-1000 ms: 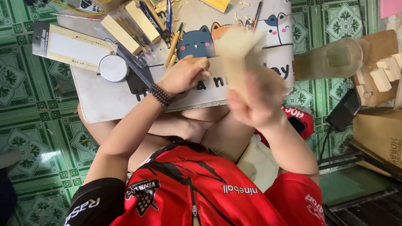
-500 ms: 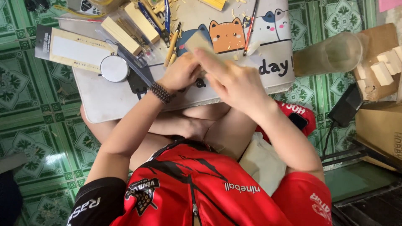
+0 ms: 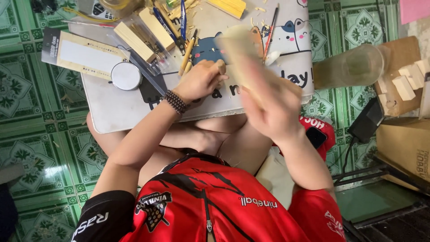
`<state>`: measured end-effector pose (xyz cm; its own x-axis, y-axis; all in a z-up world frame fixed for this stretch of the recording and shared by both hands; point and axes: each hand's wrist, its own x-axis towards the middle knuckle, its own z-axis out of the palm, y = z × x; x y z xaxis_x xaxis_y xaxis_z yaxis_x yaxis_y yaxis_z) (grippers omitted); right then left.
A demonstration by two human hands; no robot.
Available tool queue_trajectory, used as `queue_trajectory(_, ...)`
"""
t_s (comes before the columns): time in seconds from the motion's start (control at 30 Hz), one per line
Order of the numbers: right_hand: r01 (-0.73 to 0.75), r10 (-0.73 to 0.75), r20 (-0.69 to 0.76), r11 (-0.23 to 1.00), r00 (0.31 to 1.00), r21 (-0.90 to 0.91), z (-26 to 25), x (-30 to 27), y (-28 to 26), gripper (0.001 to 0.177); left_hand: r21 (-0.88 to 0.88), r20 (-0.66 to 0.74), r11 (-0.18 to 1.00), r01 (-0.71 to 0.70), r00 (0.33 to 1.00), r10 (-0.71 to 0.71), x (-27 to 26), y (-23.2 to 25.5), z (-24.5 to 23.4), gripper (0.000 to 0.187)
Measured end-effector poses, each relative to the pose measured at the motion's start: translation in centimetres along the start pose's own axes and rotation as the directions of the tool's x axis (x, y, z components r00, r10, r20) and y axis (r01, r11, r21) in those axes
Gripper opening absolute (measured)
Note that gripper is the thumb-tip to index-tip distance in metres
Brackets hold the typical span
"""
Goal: The person carves and shapes a piece of wood using a wood carving knife. They use a sandpaper block to smooth the surfaces of various wooden pieces and then use a small carving tool to detail the end of a wooden block.
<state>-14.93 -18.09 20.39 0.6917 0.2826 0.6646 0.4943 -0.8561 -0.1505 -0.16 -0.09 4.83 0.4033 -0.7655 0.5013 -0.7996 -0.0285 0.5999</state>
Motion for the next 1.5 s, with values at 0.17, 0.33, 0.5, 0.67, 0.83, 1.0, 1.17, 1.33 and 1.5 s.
queue_trajectory(0.17, -0.03, 0.074, 0.228, 0.981, 0.971, -0.192, 0.6, 1.1, -0.7, 0.049, 0.037, 0.011, 0.999, -0.011, 1.0, 0.011, 0.1, -0.7, 0.4, 0.019)
queue_trajectory(0.33, 0.001, 0.052, 0.184, 0.962, 0.982, -0.274, 1.2, 2.4, -1.5, 0.048, 0.077, 0.028, 0.997, 0.022, 0.999, -0.024, -0.2, -2.4, 1.2, 0.02)
queue_trajectory(0.5, -0.063, 0.117, 0.183, 0.959, 0.976, -0.275, 1.3, 2.8, -2.0, 0.048, 0.05, 0.029, 0.997, 0.054, 0.998, -0.055, -0.3, -0.8, 0.4, 0.018)
queue_trajectory(0.67, -0.086, 0.087, -0.036, 0.996, 0.996, 0.033, -0.7, 4.1, -4.7, 0.047, 0.123, 0.038, 0.992, 0.042, 0.998, -0.047, -1.3, -1.3, 1.4, 0.017)
queue_trajectory(0.83, -0.099, 0.104, 0.051, 0.99, 0.993, -0.104, 1.0, 0.8, -2.7, 0.037, 0.206, 0.012, 0.978, -0.017, 1.0, 0.015, 0.8, 1.4, -0.4, 0.014)
queue_trajectory(1.0, -0.248, 0.249, 0.0, 0.967, 0.969, 0.063, -0.1, -1.0, -1.6, 0.045, 0.085, -0.012, 0.996, 0.036, 0.999, -0.035, 0.0, 1.4, -0.6, 0.016)
queue_trajectory(1.17, -0.516, 0.533, 0.064, 0.772, 0.844, 0.372, 2.9, -5.0, -0.4, 0.048, -0.094, -0.066, 0.993, 0.076, 0.994, -0.082, 0.2, 1.5, -0.5, 0.022)
queue_trajectory(1.33, -0.68, 0.671, 0.148, 0.67, 0.726, 0.297, 6.2, -6.2, -0.7, 0.047, -0.097, -0.106, 0.988, 0.12, 0.986, -0.13, 0.0, 1.5, -0.5, 0.02)
queue_trajectory(1.5, -0.7, 0.708, 0.113, 0.639, 0.697, 0.319, 9.3, -8.9, 0.1, 0.052, -0.113, -0.12, 0.984, 0.136, 0.981, -0.15, 0.3, 2.3, -0.6, 0.021)
